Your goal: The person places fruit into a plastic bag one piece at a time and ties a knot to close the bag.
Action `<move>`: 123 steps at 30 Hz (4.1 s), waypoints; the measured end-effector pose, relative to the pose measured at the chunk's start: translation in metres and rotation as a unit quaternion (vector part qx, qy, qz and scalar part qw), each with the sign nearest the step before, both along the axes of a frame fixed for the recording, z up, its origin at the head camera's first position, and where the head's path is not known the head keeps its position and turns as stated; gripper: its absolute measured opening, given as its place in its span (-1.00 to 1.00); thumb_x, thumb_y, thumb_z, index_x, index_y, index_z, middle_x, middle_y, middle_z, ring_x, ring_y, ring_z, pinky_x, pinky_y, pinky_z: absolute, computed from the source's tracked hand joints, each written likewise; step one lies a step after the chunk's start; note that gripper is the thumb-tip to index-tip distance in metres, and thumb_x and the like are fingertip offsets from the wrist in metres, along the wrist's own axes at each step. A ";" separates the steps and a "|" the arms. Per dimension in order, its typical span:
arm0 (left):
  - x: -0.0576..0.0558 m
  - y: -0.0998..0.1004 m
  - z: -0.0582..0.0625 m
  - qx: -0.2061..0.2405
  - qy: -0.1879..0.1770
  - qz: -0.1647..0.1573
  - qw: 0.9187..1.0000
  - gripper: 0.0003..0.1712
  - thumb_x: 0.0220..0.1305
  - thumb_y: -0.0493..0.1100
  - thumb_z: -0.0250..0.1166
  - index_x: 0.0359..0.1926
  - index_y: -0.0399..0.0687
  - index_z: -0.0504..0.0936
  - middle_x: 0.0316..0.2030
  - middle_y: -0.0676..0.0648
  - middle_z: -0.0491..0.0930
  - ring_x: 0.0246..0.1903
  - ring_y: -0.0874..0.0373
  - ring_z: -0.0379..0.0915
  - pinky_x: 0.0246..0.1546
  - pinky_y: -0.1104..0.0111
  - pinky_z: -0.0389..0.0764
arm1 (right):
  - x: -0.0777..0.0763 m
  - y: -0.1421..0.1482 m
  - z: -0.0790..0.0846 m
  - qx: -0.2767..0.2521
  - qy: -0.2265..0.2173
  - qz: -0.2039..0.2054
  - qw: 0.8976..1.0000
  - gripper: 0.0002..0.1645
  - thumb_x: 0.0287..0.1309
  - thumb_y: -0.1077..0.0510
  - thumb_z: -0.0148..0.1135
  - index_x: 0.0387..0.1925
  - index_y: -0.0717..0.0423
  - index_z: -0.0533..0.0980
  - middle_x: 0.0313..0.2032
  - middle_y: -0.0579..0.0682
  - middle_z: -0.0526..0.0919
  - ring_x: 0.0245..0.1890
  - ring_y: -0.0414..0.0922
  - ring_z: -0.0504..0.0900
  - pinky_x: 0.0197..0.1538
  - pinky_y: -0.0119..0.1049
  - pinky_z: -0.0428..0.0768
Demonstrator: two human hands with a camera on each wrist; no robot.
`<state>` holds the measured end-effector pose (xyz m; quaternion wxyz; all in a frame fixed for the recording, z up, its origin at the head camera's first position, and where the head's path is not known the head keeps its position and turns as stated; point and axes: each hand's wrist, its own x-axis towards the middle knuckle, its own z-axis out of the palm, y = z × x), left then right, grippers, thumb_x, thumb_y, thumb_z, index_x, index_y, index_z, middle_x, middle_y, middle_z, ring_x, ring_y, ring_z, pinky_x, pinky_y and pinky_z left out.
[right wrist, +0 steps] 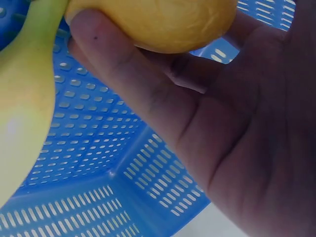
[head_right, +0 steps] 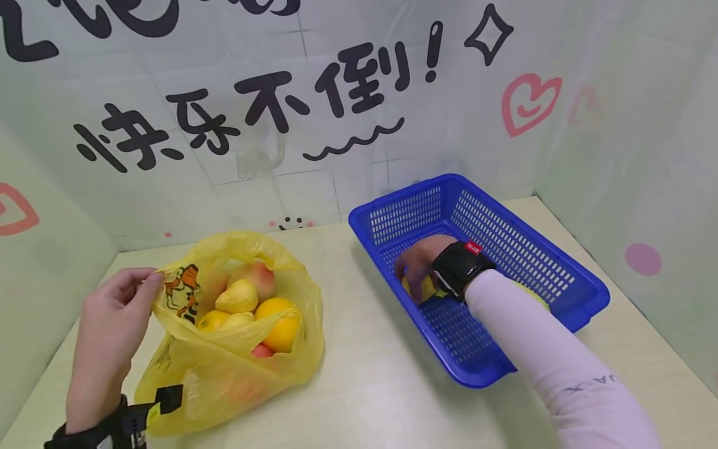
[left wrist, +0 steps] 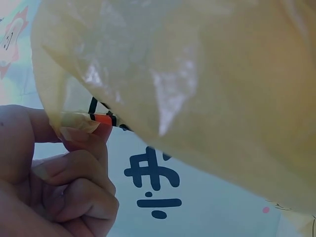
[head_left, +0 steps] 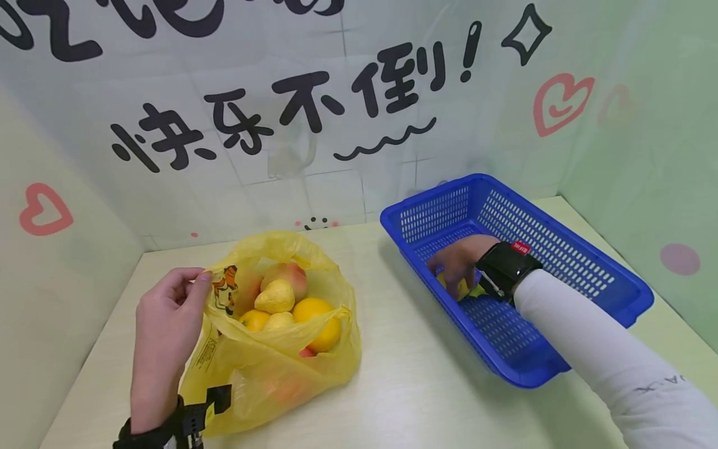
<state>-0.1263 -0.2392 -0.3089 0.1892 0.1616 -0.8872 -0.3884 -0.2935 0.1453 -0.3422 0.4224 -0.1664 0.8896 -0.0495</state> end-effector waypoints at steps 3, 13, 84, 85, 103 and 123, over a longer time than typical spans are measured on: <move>0.000 -0.001 0.001 0.000 0.001 0.000 1.000 -0.62 0.47 0.02 0.10 0.02 -0.15 0.63 -0.51 0.04 0.41 -0.54 0.15 0.24 -0.54 0.41 0.24 | 0.000 0.001 -0.001 -0.007 -0.001 0.006 1.000 -0.05 0.02 0.18 0.45 0.43 -0.16 0.25 0.36 0.16 0.36 -0.20 -0.05 0.71 -0.03 -0.10 0.67; 0.000 -0.001 0.002 0.003 -0.004 -0.005 1.000 -0.62 0.47 0.03 0.10 0.03 -0.14 0.63 -0.52 0.03 0.40 -0.56 0.14 0.23 -0.54 0.39 0.24 | -0.003 0.008 0.003 -0.033 -0.016 0.013 0.999 -0.12 0.02 0.13 0.43 0.40 -0.11 0.30 0.34 0.13 0.35 -0.12 -0.07 0.66 0.00 -0.12 0.66; -0.001 0.004 0.001 -0.011 0.004 -0.001 1.000 -0.65 0.46 0.00 0.12 -0.01 -0.14 0.65 -0.52 0.04 0.42 -0.55 0.15 0.24 -0.53 0.41 0.24 | 0.016 -0.173 -0.008 -0.234 0.142 0.114 0.955 -0.36 0.22 -0.16 0.23 0.22 0.02 0.33 -0.08 -0.03 0.58 -0.13 -0.10 0.54 -0.05 -0.35 0.51; -0.001 0.005 0.001 -0.011 0.003 -0.001 1.000 -0.65 0.46 0.01 0.11 -0.01 -0.14 0.65 -0.52 0.05 0.42 -0.55 0.15 0.24 -0.54 0.41 0.24 | 0.016 -0.173 -0.009 -0.234 0.140 0.109 0.956 -0.37 0.22 -0.17 0.22 0.21 0.02 0.33 -0.10 -0.03 0.57 -0.14 -0.11 0.54 -0.07 -0.36 0.51; -0.001 0.006 0.002 -0.009 -0.001 -0.013 1.000 -0.66 0.46 0.00 0.12 -0.01 -0.14 0.64 -0.53 0.05 0.43 -0.58 0.14 0.24 -0.57 0.40 0.25 | 0.019 -0.175 -0.017 -0.202 0.160 0.103 0.961 -0.42 0.26 -0.19 0.19 0.13 0.09 0.36 -0.22 -0.01 0.52 -0.24 -0.09 0.51 -0.22 -0.41 0.45; -0.001 0.007 0.002 -0.014 -0.006 -0.022 1.000 -0.65 0.46 0.01 0.12 -0.01 -0.14 0.64 -0.55 0.02 0.41 -0.61 0.14 0.24 -0.59 0.41 0.27 | 0.026 -0.181 -0.025 -0.112 0.172 0.105 0.973 -0.42 0.48 -0.23 -0.16 -0.59 0.01 0.35 -0.62 -0.11 0.28 -0.56 -0.14 0.38 -0.38 -0.39 0.30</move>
